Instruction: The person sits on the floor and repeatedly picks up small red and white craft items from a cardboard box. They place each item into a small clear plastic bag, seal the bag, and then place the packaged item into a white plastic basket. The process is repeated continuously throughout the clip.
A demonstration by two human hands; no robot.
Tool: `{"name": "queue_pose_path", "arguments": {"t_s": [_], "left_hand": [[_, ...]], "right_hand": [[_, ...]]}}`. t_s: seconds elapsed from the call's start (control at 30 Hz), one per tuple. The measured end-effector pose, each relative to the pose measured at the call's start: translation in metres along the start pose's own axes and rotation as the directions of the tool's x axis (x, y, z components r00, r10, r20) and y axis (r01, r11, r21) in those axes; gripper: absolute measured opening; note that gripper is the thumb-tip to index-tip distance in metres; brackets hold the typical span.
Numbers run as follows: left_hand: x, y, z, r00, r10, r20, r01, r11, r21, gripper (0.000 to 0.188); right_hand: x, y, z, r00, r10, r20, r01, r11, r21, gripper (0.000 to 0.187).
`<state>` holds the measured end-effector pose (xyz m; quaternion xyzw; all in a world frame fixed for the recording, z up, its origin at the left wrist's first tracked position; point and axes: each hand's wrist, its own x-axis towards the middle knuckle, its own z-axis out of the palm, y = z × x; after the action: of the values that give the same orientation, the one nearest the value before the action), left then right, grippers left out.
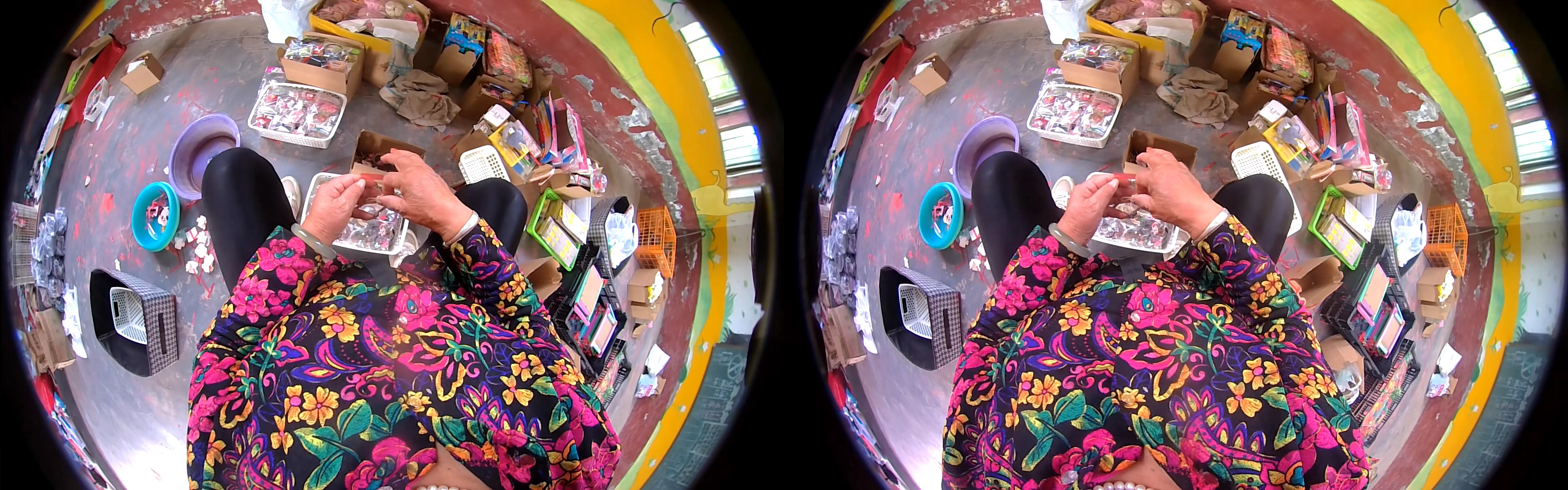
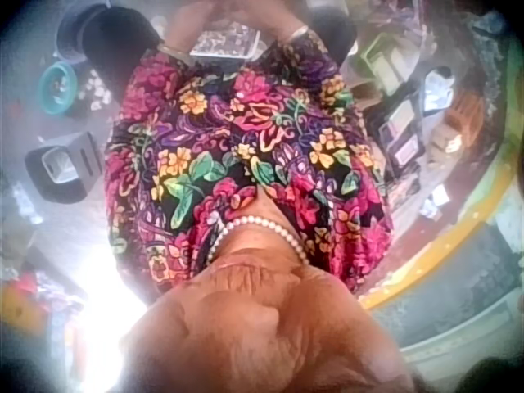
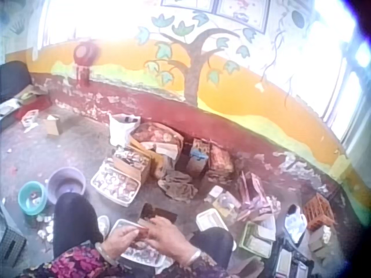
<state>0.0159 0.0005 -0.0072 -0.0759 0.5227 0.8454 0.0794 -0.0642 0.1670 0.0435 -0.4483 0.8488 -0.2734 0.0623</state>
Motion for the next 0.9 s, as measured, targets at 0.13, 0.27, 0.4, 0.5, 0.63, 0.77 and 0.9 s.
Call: {"name": "queue_pose_path", "arguments": {"t_s": [0.13,0.27,0.4,0.5,0.63,0.77,0.9], "left_hand": [[0.004,0.002,-0.006,0.998,-0.047,-0.032,0.042,0.988,-0.148,0.023],[0.003,0.003,-0.008,0.997,-0.05,-0.065,0.031,0.962,-0.271,0.023],[0.002,0.005,-0.003,0.998,-0.05,-0.025,0.041,0.954,-0.296,0.022],[0.0,0.011,0.003,0.999,-0.033,-0.027,0.023,0.95,-0.313,0.021],[0.0,0.009,0.003,0.997,-0.059,-0.044,0.045,0.966,-0.254,0.019],[0.003,0.0,-0.004,0.993,-0.109,-0.041,0.095,0.961,-0.26,0.015],[0.001,0.004,-0.003,0.992,-0.113,-0.06,0.092,0.956,-0.278,0.016]], "right_hand": [[0.003,0.001,0.004,0.964,0.239,-0.113,-0.178,0.903,0.391,0.029],[-0.003,0.0,0.007,0.907,0.361,0.217,-0.362,0.407,0.838,0.026],[-0.006,0.011,0.018,0.862,0.446,0.243,-0.374,0.233,0.898,0.014],[-0.007,0.012,0.018,0.862,0.456,0.219,-0.337,0.194,0.921,0.011],[-0.007,0.012,0.019,0.862,0.453,0.228,-0.32,0.136,0.938,0.011],[-0.009,0.009,0.018,0.84,0.483,0.246,-0.346,0.128,0.929,0.01],[-0.01,0.009,0.021,0.83,0.493,0.261,-0.337,0.07,0.939,0.011]]}}
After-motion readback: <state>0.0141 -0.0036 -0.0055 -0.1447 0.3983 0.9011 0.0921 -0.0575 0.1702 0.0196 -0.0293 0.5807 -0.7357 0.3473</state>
